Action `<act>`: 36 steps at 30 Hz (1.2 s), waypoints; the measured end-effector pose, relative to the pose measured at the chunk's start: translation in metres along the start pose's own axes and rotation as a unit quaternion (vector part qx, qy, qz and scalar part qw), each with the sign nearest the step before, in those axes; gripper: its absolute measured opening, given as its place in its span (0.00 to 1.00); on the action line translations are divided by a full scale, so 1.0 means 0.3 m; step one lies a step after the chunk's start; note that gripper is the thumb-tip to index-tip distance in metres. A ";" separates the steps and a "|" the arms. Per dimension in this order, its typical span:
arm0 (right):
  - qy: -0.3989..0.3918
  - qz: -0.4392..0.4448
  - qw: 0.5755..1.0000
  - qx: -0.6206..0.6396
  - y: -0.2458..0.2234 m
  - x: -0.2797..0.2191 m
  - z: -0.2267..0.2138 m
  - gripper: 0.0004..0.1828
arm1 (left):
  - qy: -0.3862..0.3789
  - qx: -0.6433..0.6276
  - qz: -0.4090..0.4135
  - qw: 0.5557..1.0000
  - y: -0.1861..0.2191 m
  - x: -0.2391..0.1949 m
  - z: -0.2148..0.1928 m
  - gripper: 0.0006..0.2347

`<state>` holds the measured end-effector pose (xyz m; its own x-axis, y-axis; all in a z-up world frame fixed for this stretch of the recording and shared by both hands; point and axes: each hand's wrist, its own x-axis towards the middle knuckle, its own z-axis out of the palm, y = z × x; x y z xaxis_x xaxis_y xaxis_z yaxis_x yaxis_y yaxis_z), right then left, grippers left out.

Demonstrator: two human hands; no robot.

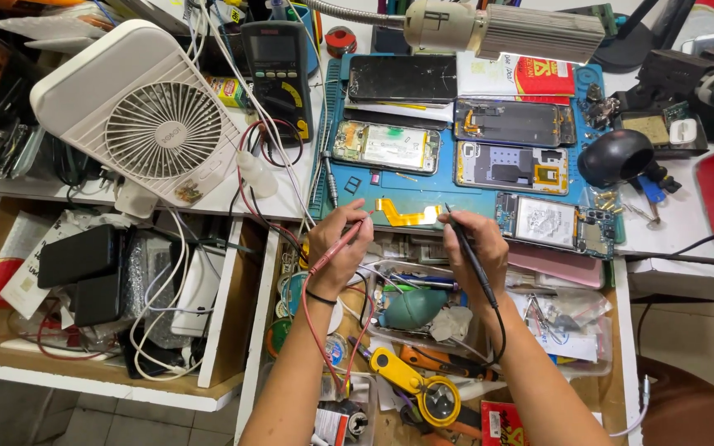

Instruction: The person uses a multimeter to test a yellow ribbon cable on a cluttered workbench. They hold the red probe in the left hand and the black probe in the right hand, repeatedly touching different points along the cable while other disassembled phone parts remain on the table.

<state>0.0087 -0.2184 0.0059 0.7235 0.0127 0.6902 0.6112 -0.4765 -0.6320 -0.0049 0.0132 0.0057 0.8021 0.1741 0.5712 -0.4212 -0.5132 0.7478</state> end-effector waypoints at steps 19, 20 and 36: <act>-0.011 0.045 0.997 0.063 0.020 0.003 0.026 0.09 | -0.044 -0.081 -0.147 0.985 0.034 0.031 -0.060 0.10; -0.018 0.052 0.997 0.047 0.026 0.000 0.027 0.11 | -0.041 -0.078 -0.144 0.986 0.048 0.037 -0.062 0.10; -0.052 0.027 0.998 -0.014 0.036 -0.008 0.012 0.09 | -0.105 -0.027 -0.108 0.988 0.017 0.050 -0.012 0.12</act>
<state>0.0147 -0.2204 -0.0039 0.7849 0.0764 0.6149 0.5625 -0.5040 -0.6554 0.0036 0.0163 0.0192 0.9437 0.0941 0.3172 -0.2475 -0.4356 0.8655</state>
